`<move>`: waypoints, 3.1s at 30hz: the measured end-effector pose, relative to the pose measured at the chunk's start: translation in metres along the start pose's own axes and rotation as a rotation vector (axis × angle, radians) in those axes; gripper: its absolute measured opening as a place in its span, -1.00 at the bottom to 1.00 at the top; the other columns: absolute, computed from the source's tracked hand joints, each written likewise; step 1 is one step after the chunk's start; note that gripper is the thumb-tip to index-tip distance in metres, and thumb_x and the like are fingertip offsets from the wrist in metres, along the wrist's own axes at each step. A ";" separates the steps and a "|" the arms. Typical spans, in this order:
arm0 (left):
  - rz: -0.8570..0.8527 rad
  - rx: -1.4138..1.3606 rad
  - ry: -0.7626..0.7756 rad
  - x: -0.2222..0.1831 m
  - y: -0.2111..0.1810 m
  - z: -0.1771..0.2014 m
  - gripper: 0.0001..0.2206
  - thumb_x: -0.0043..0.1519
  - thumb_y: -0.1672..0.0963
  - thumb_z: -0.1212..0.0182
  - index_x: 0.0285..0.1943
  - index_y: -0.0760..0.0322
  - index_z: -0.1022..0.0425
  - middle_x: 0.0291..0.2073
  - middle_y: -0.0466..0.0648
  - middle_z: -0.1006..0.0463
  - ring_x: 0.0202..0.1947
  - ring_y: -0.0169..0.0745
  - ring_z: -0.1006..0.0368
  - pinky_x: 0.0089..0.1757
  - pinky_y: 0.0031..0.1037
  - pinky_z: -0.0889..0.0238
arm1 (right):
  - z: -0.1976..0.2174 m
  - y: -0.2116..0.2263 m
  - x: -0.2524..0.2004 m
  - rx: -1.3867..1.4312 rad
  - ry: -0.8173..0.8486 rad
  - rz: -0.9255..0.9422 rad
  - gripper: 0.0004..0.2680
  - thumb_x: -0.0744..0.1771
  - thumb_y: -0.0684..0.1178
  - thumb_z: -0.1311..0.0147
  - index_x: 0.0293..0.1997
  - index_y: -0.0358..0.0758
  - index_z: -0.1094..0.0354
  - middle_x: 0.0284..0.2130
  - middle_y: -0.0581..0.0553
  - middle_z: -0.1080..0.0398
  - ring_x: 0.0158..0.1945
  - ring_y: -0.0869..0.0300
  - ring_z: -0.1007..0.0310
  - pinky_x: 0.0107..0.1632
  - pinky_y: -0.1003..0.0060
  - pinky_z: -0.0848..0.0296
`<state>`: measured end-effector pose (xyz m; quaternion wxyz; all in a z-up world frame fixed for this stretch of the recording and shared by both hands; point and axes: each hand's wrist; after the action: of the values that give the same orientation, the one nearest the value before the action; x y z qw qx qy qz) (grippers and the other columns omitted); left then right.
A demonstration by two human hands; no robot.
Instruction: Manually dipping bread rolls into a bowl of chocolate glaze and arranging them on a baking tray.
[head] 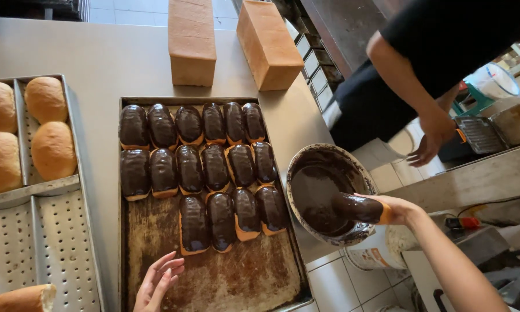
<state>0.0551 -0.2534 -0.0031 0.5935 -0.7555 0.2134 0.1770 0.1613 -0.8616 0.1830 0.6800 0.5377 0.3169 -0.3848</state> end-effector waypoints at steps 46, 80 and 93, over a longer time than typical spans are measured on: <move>0.019 -0.297 0.238 0.201 0.192 0.086 -0.46 0.25 0.24 -0.07 0.48 0.51 -0.23 0.13 0.60 -0.56 0.07 0.62 -0.57 0.09 0.27 -0.42 | -0.091 -0.021 0.061 -1.178 -0.983 0.921 -0.55 0.41 0.19 0.22 0.54 0.12 0.06 -0.37 -0.18 -0.41 -0.50 0.12 -0.41 -0.60 0.35 -0.51; -0.069 -0.455 0.494 0.197 0.185 0.081 -0.45 0.31 0.20 -0.17 0.51 0.41 -0.13 0.20 0.54 -0.47 0.13 0.56 -0.50 0.10 0.22 -0.32 | -0.070 -0.044 0.075 -1.107 -1.242 1.100 -0.68 0.32 0.14 -0.09 0.08 -0.25 -0.39 -0.40 -0.14 -0.34 -0.49 0.02 -0.34 -0.46 0.10 -0.35; 0.097 -0.055 0.097 0.090 0.067 0.021 -0.51 0.34 0.12 0.10 0.47 0.39 -0.25 0.22 0.40 -0.51 0.22 0.35 -0.50 0.16 0.13 -0.32 | -0.061 -0.042 0.089 -1.208 -1.009 0.814 -0.49 0.39 0.08 0.03 0.56 0.28 0.13 -0.26 -0.12 -0.39 -0.41 0.15 -0.45 -0.51 0.38 -0.58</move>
<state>0.0952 -0.2570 -0.1094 0.5524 -0.7679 0.2735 0.1744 0.1690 -0.8239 0.0740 0.9907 -0.0759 -0.0878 -0.0714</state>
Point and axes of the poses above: each hand's wrist, its own x-axis towards the middle knuckle, its own z-axis out of the back of the hand, y = z × x
